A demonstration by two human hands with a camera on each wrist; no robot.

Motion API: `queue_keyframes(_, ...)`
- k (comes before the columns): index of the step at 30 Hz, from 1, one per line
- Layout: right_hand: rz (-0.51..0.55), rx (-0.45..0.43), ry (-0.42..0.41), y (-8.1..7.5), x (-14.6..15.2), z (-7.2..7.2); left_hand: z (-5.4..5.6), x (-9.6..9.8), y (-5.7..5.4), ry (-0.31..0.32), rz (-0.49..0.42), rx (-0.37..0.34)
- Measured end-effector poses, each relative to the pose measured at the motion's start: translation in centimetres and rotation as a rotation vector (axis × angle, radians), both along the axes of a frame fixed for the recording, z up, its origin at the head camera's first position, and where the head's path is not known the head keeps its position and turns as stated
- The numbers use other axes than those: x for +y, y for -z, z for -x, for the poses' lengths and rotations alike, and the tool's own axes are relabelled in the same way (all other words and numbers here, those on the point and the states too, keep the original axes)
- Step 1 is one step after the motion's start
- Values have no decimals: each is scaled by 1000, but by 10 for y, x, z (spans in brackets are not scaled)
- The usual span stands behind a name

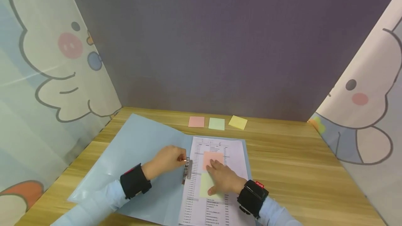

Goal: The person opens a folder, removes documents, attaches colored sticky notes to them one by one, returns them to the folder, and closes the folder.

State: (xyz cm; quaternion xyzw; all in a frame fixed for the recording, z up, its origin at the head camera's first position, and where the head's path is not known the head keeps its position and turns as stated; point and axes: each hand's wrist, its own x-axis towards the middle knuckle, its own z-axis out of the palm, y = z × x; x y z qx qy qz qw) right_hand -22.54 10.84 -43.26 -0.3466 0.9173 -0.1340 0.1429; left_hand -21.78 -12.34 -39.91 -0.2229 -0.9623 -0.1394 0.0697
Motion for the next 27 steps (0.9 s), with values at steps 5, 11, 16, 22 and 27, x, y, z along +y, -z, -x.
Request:
queue_keyframes(5, 13, -11, 2, 0, 0, 0, -9, 3, 2, 19, 53, -5)
queue_keyframes(11, 17, -16, 3, 1, 0, -1, -14, 2, 4, 40, 67, 12)
queue_keyframes(16, 12, -13, 1, 0, 0, 0, -18, -3, 2, 87, 61, 12)
queue_keyframes(22, 17, -16, 6, 1, 1, 0, -15, -9, -3, 102, -18, -136)
queue_keyframes(27, 21, -26, 17, 2, 1, 1, -6, -11, -2, 42, -88, -280)
